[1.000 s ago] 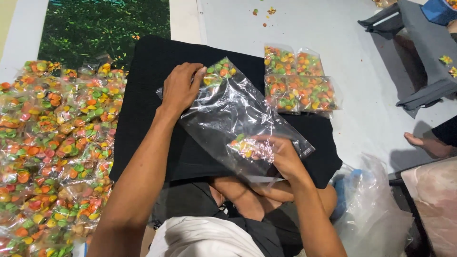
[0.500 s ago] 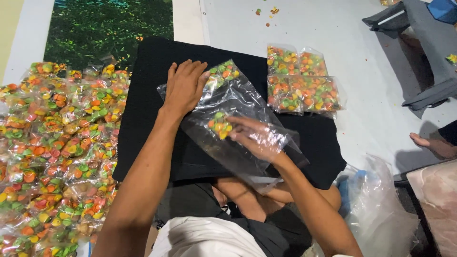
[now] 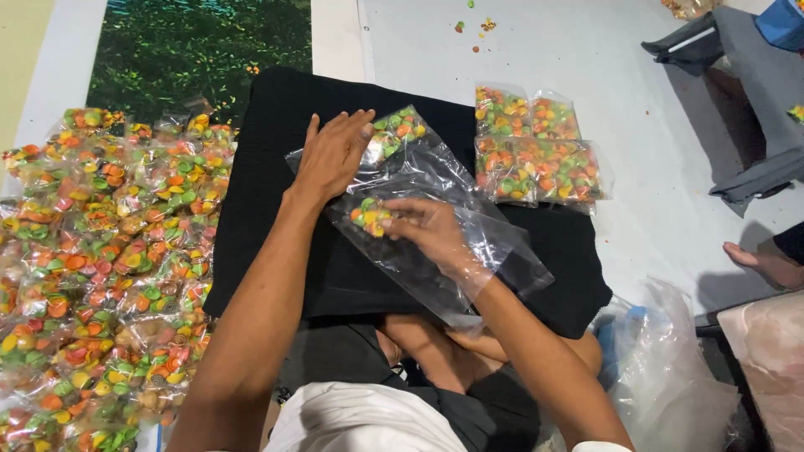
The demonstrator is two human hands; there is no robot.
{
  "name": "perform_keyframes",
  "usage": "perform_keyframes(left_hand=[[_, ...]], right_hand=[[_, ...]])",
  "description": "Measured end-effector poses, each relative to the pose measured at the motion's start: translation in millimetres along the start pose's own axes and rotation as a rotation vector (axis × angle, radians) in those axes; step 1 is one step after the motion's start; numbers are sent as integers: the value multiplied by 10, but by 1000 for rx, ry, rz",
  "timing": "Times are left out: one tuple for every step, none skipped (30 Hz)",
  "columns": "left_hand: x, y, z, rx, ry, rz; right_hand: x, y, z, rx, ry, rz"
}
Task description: Packing individual candies into plastic bags by hand while sitting on the floor.
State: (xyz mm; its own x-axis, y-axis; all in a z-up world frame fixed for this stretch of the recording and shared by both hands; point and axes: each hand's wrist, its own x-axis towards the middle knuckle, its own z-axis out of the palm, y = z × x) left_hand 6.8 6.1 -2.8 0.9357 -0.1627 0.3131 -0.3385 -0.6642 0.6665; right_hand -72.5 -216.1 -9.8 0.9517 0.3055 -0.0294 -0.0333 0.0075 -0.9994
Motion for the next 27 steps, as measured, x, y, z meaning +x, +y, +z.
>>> perform_keyframes(left_hand=[[25, -44, -25, 0, 3, 0], [49, -89, -49, 64, 34, 5], [72, -133, -71, 128, 65, 9], [40, -131, -111, 130, 65, 8], [8, -128, -150, 185, 112, -3], [-19, -127, -188, 240, 158, -13], [-19, -173, -162, 242, 157, -12], [-13, -214, -134, 250, 143, -32], [-6, -253, -105, 259, 128, -53], [-10, -213, -123, 260, 128, -52], [-15, -173, -142, 240, 126, -63], [-15, -141, -165, 221, 123, -73], [-11, -160, -151, 223, 124, -72], [-9, -174, -135, 225, 122, -84], [-5, -186, -120, 226, 120, -96], [-10, -182, -122, 227, 120, -95], [-14, -178, -125, 221, 123, -95], [-18, -172, -132, 216, 128, -94], [-14, -178, -129, 216, 128, -93], [-17, -190, -126, 214, 134, -87], [-21, -203, -122, 211, 140, -82], [-23, -188, -134, 212, 140, -84], [-25, -173, -146, 201, 135, -98], [-17, -155, -155, 187, 131, -110], [-14, -185, -153, 186, 133, -111], [-9, -212, -145, 170, 145, -107], [-4, -237, -136, 154, 157, -104]], right_hand=[[21, -36, 2, -2, -2, -2], [43, -69, 5, 34, 4, -14], [63, -102, 6, 69, 10, -26], [58, -105, 35, 71, 9, -26], [52, -108, 63, 58, 15, -56], [48, -110, 92, 45, 22, -87], [56, -103, 122, 47, 22, -88], [66, -102, 144, -33, -24, -146], [74, -103, 166, -114, -70, -204], [98, -117, 177, -113, -70, -205], [122, -130, 190, -210, -45, -283], [153, -142, 209, -307, -19, -362], [191, -107, 206, -305, -19, -363], [223, -74, 201, -304, -25, -390], [255, -42, 195, -303, -31, -417], [296, -4, 187, -303, -30, -418], [337, 32, 179, -293, -12, -457], [379, 66, 172, -283, 5, -496], [368, -4, 187, -283, 6, -497], [357, -71, 206, -416, 14, -590], [346, -135, 225, -550, 21, -681], [301, -172, 209, -548, 19, -681], [257, -209, 194, -758, 7, -707], [218, -251, 172, -972, -5, -730], [183, -280, 190, -973, -7, -731], [147, -312, 201, -1031, -25, -708], [112, -343, 210, -1088, -43, -685]])
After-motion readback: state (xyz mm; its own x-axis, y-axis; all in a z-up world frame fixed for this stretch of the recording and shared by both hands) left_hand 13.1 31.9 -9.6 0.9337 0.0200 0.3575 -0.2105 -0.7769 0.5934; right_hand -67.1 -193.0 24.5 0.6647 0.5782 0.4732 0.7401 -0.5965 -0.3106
